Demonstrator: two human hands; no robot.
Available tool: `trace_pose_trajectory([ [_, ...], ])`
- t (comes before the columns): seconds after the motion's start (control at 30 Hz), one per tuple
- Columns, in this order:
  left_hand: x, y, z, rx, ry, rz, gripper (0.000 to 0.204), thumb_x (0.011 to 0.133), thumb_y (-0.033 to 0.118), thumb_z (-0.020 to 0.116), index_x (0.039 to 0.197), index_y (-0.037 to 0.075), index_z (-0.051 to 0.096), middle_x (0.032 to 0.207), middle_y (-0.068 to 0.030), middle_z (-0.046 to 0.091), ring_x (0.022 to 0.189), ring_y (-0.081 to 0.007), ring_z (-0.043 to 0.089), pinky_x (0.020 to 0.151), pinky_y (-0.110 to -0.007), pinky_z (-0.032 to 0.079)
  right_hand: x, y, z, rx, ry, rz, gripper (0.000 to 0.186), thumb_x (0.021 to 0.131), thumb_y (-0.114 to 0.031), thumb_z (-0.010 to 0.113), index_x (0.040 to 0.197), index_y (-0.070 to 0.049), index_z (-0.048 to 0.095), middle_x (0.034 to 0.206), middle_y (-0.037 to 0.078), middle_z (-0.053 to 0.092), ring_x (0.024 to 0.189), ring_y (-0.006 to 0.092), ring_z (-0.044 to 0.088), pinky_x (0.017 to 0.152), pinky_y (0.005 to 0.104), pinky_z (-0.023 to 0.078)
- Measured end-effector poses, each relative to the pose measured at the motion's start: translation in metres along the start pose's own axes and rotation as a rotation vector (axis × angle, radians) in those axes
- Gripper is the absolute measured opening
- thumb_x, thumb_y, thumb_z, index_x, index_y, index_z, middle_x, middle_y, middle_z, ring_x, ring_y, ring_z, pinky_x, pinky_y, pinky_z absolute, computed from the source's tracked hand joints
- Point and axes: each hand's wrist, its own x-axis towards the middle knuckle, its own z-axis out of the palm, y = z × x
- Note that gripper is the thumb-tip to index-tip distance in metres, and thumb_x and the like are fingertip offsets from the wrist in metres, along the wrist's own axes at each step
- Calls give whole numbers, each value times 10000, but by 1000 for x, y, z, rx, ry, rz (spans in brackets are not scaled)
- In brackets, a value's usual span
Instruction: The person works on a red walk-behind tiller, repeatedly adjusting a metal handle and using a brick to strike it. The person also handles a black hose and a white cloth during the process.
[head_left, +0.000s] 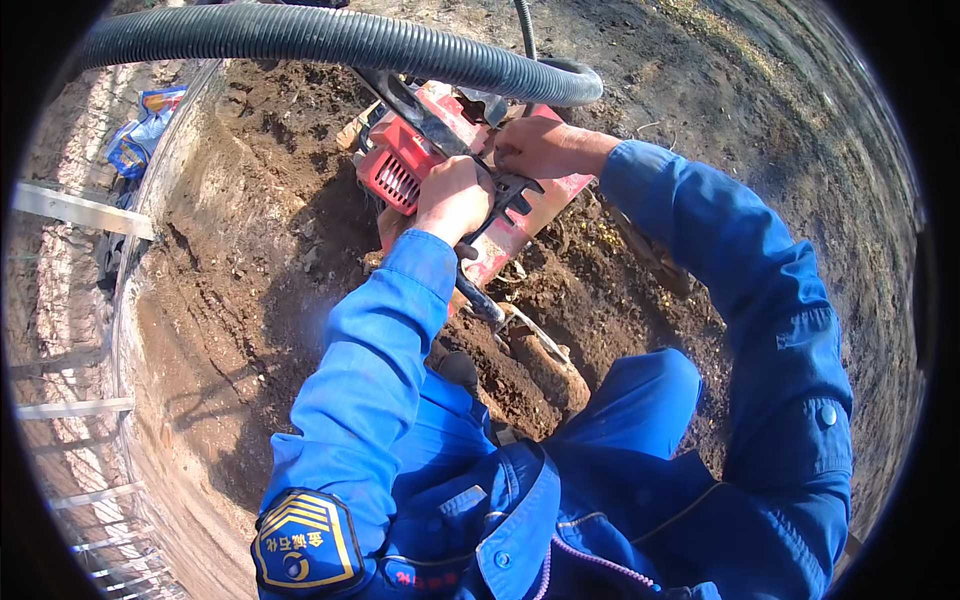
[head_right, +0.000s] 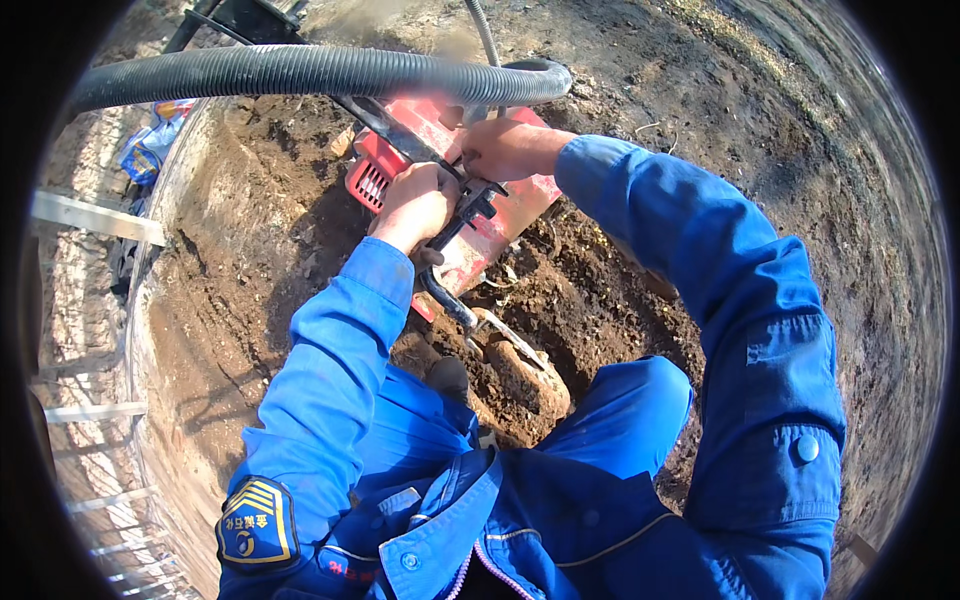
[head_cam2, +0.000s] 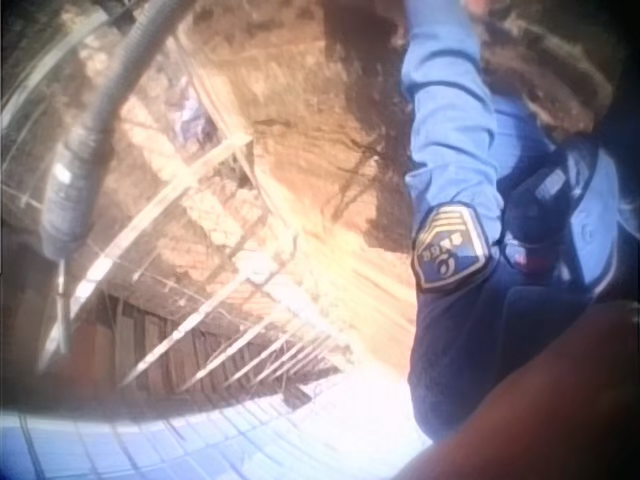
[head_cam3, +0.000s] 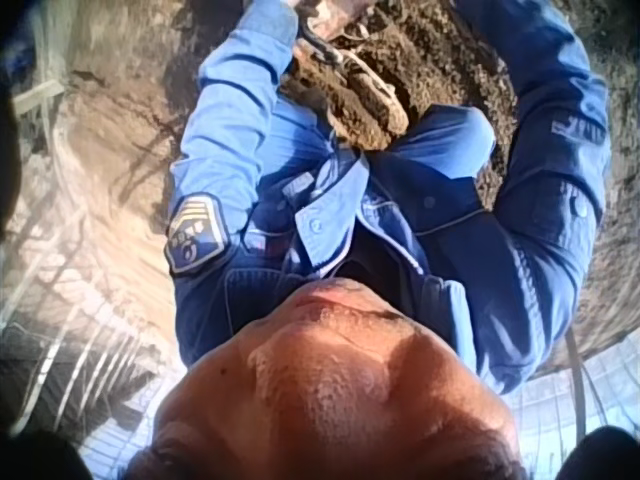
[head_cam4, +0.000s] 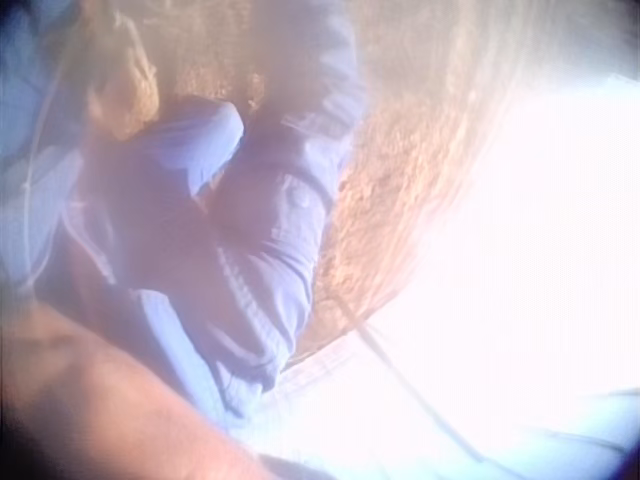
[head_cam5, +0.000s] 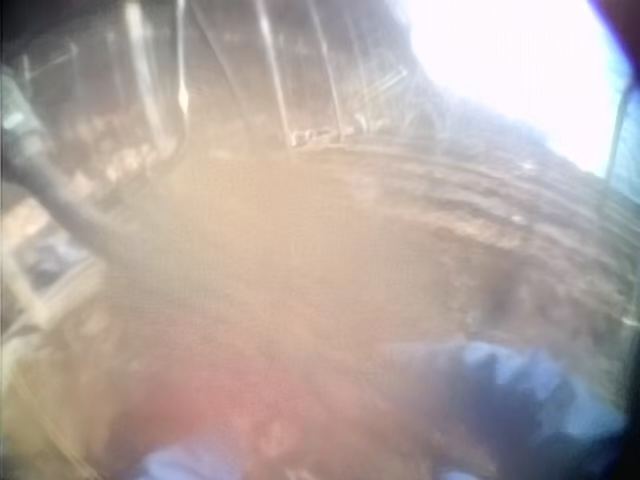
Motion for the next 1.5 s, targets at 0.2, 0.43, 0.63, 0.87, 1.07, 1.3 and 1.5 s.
trace_pose_trajectory([
  [0.2, -5, -1, -4, -129, 61, 16, 226, 900, 228, 650, 962, 62, 791, 964, -192, 753, 986, -362, 721, 907, -442, 556, 5, 3, -15, -44, -112, -86, 226, 927, -276, 684, 998, -61, 678, 894, 114, 684, 876, 284, 679, 782, 437, 520],
  [0.43, 4, -5, -21, -375, -158, -27, 179, 871, 165, 680, 821, 14, 764, 678, -107, 711, 583, -172, 693, 608, -332, 541, 0, 15, -9, 166, -191, -148, 149, 1013, -202, 619, 1031, -59, 581, 914, 90, 610, 887, 239, 611, 807, 422, 481],
  [0.63, 9, 1, -31, -353, -235, -126, 163, 851, 142, 682, 777, 16, 755, 637, -75, 687, 525, -131, 651, 535, -312, 512, -10, 17, -3, 252, -69, -246, 134, 1002, -175, 623, 1078, -64, 637, 955, 93, 657, 921, 239, 650, 847, 403, 507],
  [0.87, 2, 11, -41, -305, -246, -113, 161, 841, 132, 660, 747, 23, 731, 635, -64, 674, 546, -122, 643, 521, -322, 503, -20, 19, 8, 210, 67, -184, 173, 988, -244, 614, 1076, -100, 654, 976, 123, 693, 964, 314, 686, 860, 445, 519],
  [1.07, 25, 30, -50, 85, -402, 70, 150, 831, 99, 661, 753, -22, 702, 657, -102, 690, 553, -148, 677, 536, -321, 531, -28, 15, 12, 145, 121, -97, 247, 1001, -301, 585, 1210, -178, 630, 1044, 107, 712, 1008, 328, 688, 881, 456, 525],
  [1.3, 32, 46, -54, 137, -526, -60, 155, 845, 66, 623, 733, -22, 686, 620, -105, 685, 532, -162, 686, 533, -342, 552, -26, 18, 13, 112, 101, -102, 310, 1015, -339, 553, 1285, -193, 594, 1096, 134, 712, 1048, 365, 683, 894, 482, 526],
  [1.5, 37, 48, -59, 296, -591, 78, 180, 892, 54, 586, 743, -11, 662, 597, -69, 664, 498, -161, 664, 507, -341, 538, -22, 22, 15, 121, 89, -101, 295, 1015, -385, 526, 1192, -159, 595, 1097, 146, 710, 1056, 371, 681, 895, 493, 524],
])
